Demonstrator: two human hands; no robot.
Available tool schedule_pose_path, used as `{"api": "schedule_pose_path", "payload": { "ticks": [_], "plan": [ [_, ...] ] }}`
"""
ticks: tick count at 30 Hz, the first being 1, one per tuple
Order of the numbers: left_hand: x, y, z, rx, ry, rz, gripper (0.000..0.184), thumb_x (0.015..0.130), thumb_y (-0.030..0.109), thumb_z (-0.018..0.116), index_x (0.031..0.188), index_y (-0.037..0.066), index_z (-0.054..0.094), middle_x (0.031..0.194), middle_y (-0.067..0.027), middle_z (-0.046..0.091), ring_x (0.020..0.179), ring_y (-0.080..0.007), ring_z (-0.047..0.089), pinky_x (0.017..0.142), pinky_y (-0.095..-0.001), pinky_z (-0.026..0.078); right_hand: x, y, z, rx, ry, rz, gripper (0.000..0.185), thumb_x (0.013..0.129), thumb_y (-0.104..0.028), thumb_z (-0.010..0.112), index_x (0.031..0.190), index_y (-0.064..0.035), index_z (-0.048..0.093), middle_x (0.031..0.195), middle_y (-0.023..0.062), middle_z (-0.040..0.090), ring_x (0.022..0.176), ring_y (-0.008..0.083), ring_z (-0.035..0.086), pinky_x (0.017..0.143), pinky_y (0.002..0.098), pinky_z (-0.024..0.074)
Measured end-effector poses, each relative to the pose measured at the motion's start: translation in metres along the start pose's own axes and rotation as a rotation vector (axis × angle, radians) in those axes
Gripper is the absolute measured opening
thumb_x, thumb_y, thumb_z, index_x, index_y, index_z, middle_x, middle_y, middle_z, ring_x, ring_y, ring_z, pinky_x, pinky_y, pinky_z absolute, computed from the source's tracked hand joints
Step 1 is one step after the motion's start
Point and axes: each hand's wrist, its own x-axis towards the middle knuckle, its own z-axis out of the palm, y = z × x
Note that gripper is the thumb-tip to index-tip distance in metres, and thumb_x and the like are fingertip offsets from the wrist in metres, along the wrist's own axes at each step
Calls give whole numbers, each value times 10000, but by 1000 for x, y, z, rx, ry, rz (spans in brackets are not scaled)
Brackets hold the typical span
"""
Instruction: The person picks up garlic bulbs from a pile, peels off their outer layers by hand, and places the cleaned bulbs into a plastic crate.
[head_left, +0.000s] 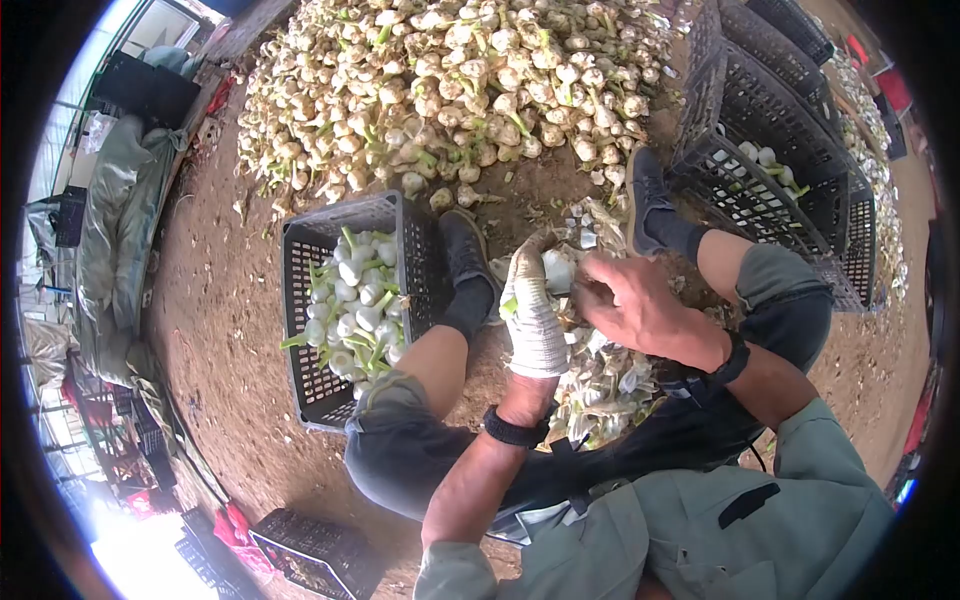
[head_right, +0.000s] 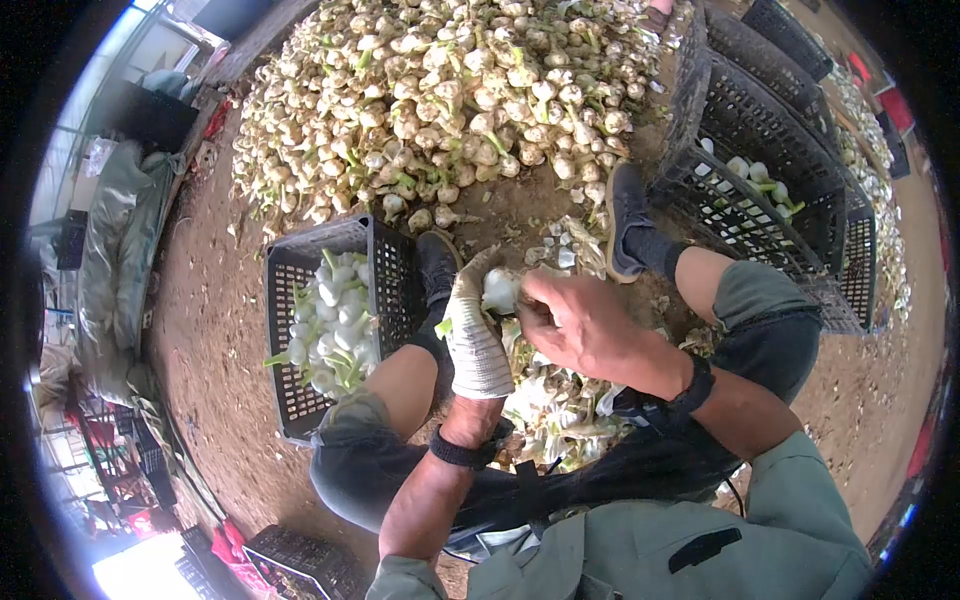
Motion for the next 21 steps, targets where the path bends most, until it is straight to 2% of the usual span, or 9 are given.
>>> {"api": "schedule_pose_path", "payload": {
  "ticks": [2, 5, 6, 10, 13, 15, 16, 20, 21],
  "plan": [
    [-1, 3, -1, 3, -13, 37, 518, 1008, 444, 404, 1241, 12, 567, 1139, -69, 613, 1010, -156, 567, 913, -305, 451, -4, 15, 5, 205, -30, 68, 186, 806, -96, 671, 800, -47, 491, 551, 89, 505, 435, 204, 528, 414, 376, 388],
    [-5, 8, 1, -39, -45, 25, 488, 1020, 411, 400, 1234, 8, 573, 1143, -76, 619, 1014, -145, 571, 893, -290, 463, 4, 37, -3, 71, 89, 8, 156, 821, -70, 630, 785, -42, 481, 540, 45, 489, 436, 133, 507, 393, 332, 366],
    [-5, 10, 2, -86, -60, -18, 486, 1020, 407, 397, 1232, 7, 573, 1149, -79, 621, 1029, -146, 573, 905, -293, 463, 5, 37, -11, 371, -60, 327, 138, 843, -80, 618, 820, -13, 500, 609, 45, 556, 510, 108, 541, 434, 319, 409],
    [-5, 14, -1, -104, -55, -24, 440, 999, 336, 437, 1258, 0, 555, 1124, -88, 630, 1011, -161, 589, 894, -297, 478, 4, 6, -19, 483, -160, 410, 221, 947, -195, 582, 940, 23, 549, 783, 81, 644, 685, 109, 574, 611, 298, 471],
    [-6, 14, -4, -166, -94, -29, 441, 937, 258, 505, 1293, -1, 529, 1088, -95, 638, 963, -165, 601, 861, -298, 497, 5, 5, -12, 523, -110, 392, 257, 968, -229, 576, 991, 26, 559, 797, 72, 641, 731, 108, 575, 658, 282, 470],
    [-11, 22, -1, -148, -190, -76, 501, 870, 198, 556, 1326, -1, 499, 1056, -91, 641, 916, -146, 602, 842, -290, 502, 9, 4, -19, 516, -144, 458, 274, 957, -236, 603, 1024, 27, 569, 811, 81, 635, 740, 114, 574, 663, 282, 470],
    [-12, 22, 2, -176, -200, -86, 549, 803, 112, 535, 1331, -29, 475, 1182, -135, 600, 1060, -200, 591, 970, -333, 464, 9, 5, -19, 603, -145, 507, 258, 951, -221, 608, 1015, 27, 575, 804, 88, 629, 736, 119, 573, 656, 284, 467],
    [-8, 11, 1, -119, -270, -1, 554, 850, 169, 560, 1360, -20, 456, 1177, -123, 602, 1035, -187, 595, 958, -335, 469, 6, 10, -17, 620, -121, 454, 171, 938, -145, 593, 948, 25, 581, 733, 66, 572, 687, 128, 547, 629, 297, 457],
    [-6, 9, 2, -119, -250, 18, 509, 900, 250, 557, 1336, -3, 486, 1067, -88, 621, 897, -146, 600, 765, -284, 485, 4, 13, -15, 621, -118, 453, 171, 938, -145, 593, 948, 25, 581, 733, 66, 572, 687, 128, 547, 629, 297, 457]
  ]
}}
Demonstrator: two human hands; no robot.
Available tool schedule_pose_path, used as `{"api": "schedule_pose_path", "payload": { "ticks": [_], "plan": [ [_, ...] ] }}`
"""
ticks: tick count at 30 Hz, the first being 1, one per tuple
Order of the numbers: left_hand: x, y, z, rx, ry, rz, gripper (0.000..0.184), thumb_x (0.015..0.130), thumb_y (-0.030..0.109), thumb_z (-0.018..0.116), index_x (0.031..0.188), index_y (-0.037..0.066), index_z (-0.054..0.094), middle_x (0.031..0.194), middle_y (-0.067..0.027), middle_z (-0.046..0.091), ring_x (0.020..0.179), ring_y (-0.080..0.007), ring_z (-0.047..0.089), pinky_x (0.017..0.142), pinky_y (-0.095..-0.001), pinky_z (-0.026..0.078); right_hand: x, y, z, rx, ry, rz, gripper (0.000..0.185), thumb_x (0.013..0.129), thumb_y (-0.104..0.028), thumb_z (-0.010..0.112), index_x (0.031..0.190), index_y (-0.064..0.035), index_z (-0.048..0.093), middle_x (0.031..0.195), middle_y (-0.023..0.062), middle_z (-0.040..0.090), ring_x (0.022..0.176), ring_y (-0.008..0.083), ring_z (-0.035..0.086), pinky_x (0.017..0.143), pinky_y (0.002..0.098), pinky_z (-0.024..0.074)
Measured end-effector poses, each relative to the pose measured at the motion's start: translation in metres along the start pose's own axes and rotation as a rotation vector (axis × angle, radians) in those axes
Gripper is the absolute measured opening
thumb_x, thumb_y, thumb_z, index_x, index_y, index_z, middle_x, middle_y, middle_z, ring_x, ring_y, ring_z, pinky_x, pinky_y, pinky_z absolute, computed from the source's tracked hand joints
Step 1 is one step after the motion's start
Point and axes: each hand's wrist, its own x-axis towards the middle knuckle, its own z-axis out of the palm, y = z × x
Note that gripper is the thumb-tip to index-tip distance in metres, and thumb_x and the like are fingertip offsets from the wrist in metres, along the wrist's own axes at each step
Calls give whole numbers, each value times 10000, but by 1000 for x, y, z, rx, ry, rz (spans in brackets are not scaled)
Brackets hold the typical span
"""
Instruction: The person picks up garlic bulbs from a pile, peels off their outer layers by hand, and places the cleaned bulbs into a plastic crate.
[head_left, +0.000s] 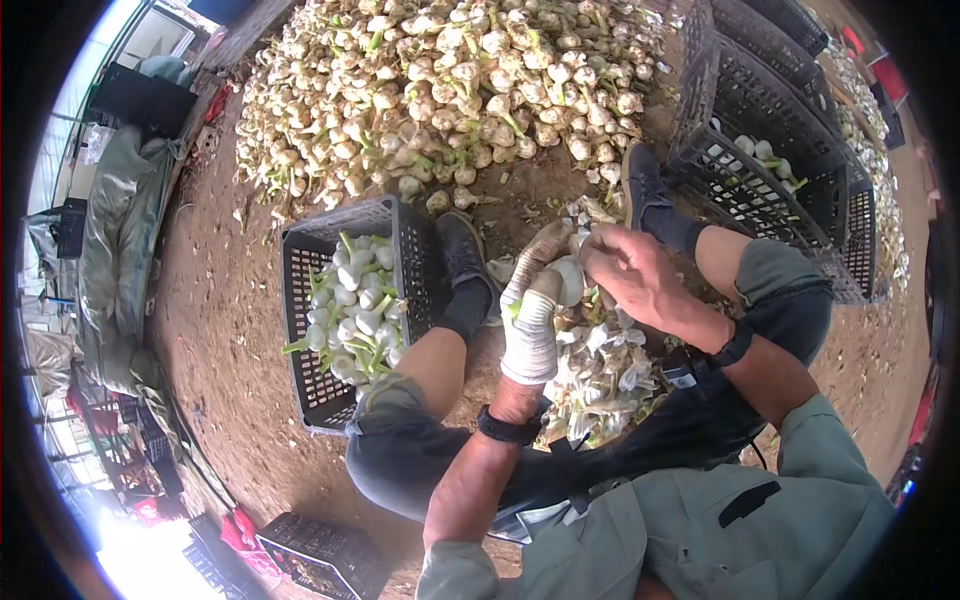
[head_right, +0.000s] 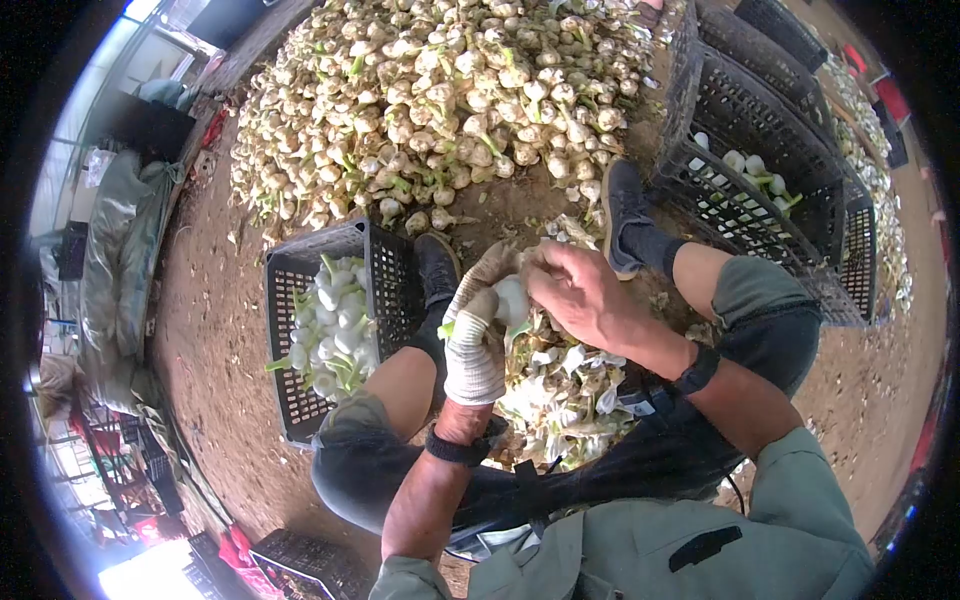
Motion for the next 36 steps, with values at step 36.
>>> {"api": "schedule_pose_path", "payload": {
  "ticks": [36],
  "plan": [
    [-5, 0, -8, 210, 164, 22, 323, 934, 250, 564, 1144, 9, 612, 986, -65, 671, 776, -112, 627, 657, -246, 515, -2, 6, -4, -556, 144, -479, 272, 915, -201, 616, 769, -15, 481, 641, 186, 489, 562, 378, 519, 516, 439, 408]
  ]
}}
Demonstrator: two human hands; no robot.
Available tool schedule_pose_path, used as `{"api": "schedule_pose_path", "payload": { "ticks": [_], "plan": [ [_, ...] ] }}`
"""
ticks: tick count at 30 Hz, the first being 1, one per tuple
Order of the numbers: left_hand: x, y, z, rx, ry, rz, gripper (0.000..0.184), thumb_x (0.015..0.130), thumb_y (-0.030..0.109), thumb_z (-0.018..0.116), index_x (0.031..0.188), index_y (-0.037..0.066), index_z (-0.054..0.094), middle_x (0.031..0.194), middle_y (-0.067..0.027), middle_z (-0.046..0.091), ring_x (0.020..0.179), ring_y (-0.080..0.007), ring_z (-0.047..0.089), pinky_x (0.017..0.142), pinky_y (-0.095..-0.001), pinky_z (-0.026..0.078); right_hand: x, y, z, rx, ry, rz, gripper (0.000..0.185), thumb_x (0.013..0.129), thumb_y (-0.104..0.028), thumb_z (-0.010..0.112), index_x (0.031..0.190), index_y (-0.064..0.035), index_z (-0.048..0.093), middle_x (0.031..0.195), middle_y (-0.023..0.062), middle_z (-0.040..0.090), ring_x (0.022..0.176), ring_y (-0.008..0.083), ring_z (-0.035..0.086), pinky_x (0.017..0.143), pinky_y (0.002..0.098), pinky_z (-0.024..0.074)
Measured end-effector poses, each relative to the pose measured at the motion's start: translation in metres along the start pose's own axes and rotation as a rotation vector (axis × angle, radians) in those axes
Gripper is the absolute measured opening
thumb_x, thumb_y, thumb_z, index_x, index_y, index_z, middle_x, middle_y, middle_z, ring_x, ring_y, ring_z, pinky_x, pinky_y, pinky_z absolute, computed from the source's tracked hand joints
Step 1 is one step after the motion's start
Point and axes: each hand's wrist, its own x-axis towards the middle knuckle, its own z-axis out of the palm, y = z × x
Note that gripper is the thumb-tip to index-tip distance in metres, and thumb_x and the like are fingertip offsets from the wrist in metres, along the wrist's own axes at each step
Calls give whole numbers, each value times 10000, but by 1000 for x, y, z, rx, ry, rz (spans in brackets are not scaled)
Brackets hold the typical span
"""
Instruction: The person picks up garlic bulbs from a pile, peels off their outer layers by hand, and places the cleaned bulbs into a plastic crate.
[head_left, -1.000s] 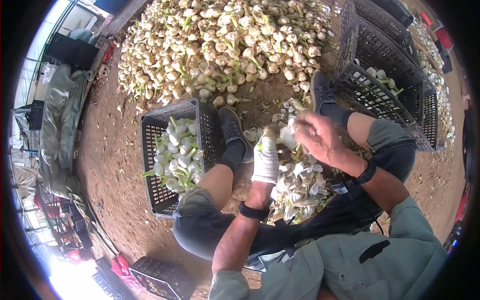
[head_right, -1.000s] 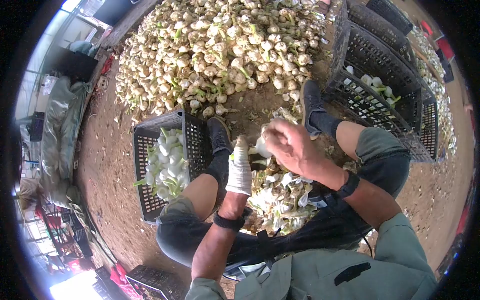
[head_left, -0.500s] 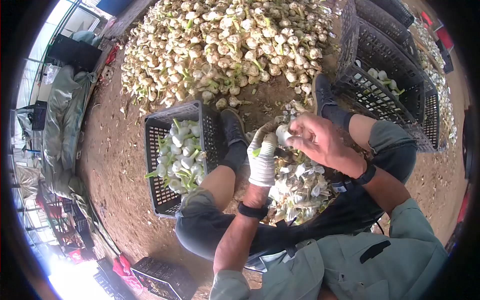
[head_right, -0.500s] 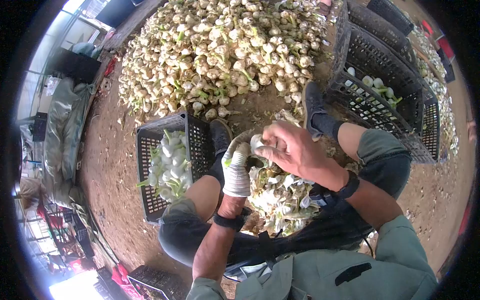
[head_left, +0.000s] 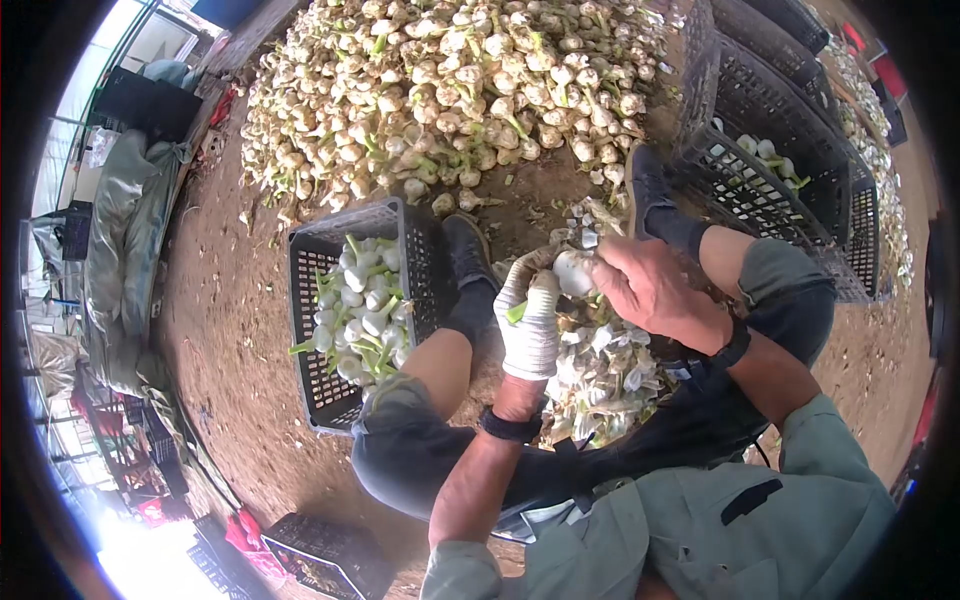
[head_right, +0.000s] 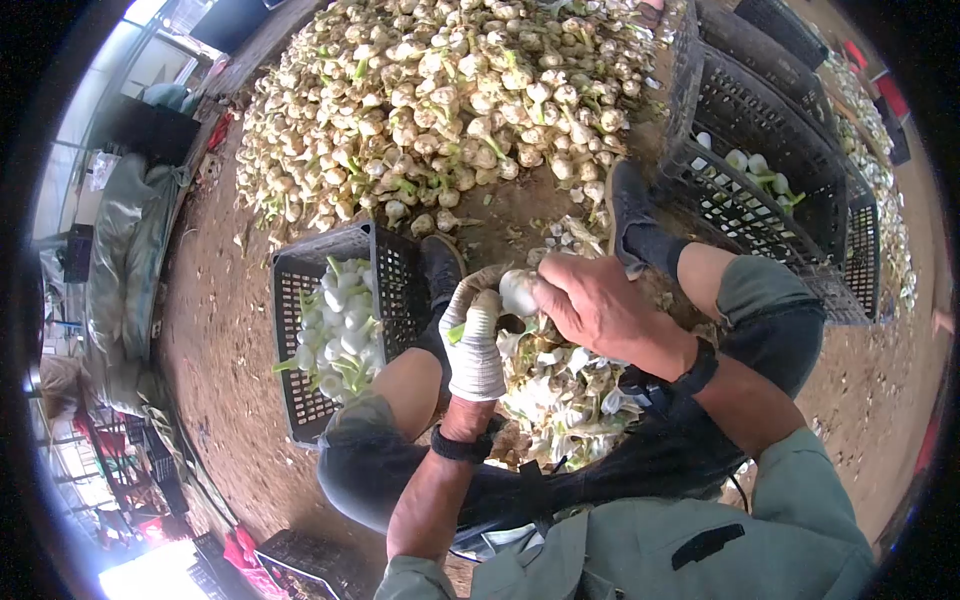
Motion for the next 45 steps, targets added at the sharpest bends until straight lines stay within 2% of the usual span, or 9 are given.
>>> {"api": "schedule_pose_path", "payload": {
  "ticks": [8, 16, 21, 24, 26, 31, 38, 39, 45],
  "plan": [
    [3, 2, -6, -55, -150, 59, 294, 948, 179, 553, 1162, -18, 592, 1068, -96, 657, 887, -131, 625, 745, -260, 548, 4, 14, -14, 174, -61, 339, 183, 901, -154, 608, 840, 16, 576, 620, 163, 529, 568, 347, 582, 502, 422, 431],
    [2, -1, -5, 63, -161, 147, 246, 929, 109, 542, 1118, -22, 631, 1082, -91, 664, 953, -137, 615, 852, -294, 507, -8, 25, 8, -45, -127, 65, 231, 898, -205, 582, 858, 23, 592, 685, 171, 582, 634, 346, 606, 519, 421, 463],
    [3, 7, -10, -231, -78, 91, 303, 905, 242, 650, 1066, -15, 649, 1086, -111, 670, 973, -183, 632, 878, -330, 503, -25, 58, 28, -98, -269, 385, 200, 839, -179, 600, 817, 20, 603, 779, 232, 607, 743, 427, 598, 678, 518, 464],
    [7, 44, -37, -576, 334, -104, 314, 902, 331, 573, 1079, 77, 623, 1048, -66, 651, 915, -197, 617, 745, -319, 520, -30, 77, 31, -100, -420, 478, 203, 827, -180, 586, 768, 14, 605, 805, 242, 617, 782, 436, 606, 729, 524, 462],
    [19, 59, -61, -610, 452, 181, 383, 911, 399, 503, 1112, 91, 609, 1068, -47, 653, 886, -152, 614, 637, -266, 491, -36, 111, 43, -180, -447, 451, 199, 821, -174, 569, 778, 17, 607, 831, 254, 626, 811, 436, 613, 742, 517, 471],
    [30, 82, -46, -902, 813, 141, 551, 945, 517, 441, 1235, 60, 547, 1020, -72, 657, 838, -187, 616, 662, -282, 490, 0, 178, 56, -283, -405, 613, 264, 815, -209, 577, 928, 29, 586, 918, 264, 635, 897, 437, 611, 751, 530, 477],
    [39, 40, -38, -685, 379, -100, 587, 947, 521, 479, 1260, 27, 534, 933, -81, 645, 792, -217, 602, 697, -327, 501, 55, 328, 106, -386, -304, 891, 485, 897, -161, 551, 1318, 56, 445, 944, 257, 638, 833, 445, 619, 664, 573, 492],
    [38, 37, -38, -648, 371, -120, 582, 946, 516, 488, 1265, 30, 532, 940, -84, 647, 800, -219, 610, 685, -326, 508, 61, 336, 115, -418, -191, 939, 269, 781, -146, 649, 974, 40, 621, 962, 280, 650, 933, 432, 638, 770, 506, 521],
    [34, 35, -29, -581, 325, -146, 489, 973, 407, 515, 1282, 28, 524, 982, -101, 661, 822, -222, 656, 626, -305, 538, 31, 338, 133, -464, -250, 921, 347, 842, -206, 611, 1064, 59, 577, 945, 270, 657, 888, 410, 656, 763, 472, 536]
  ]
}}
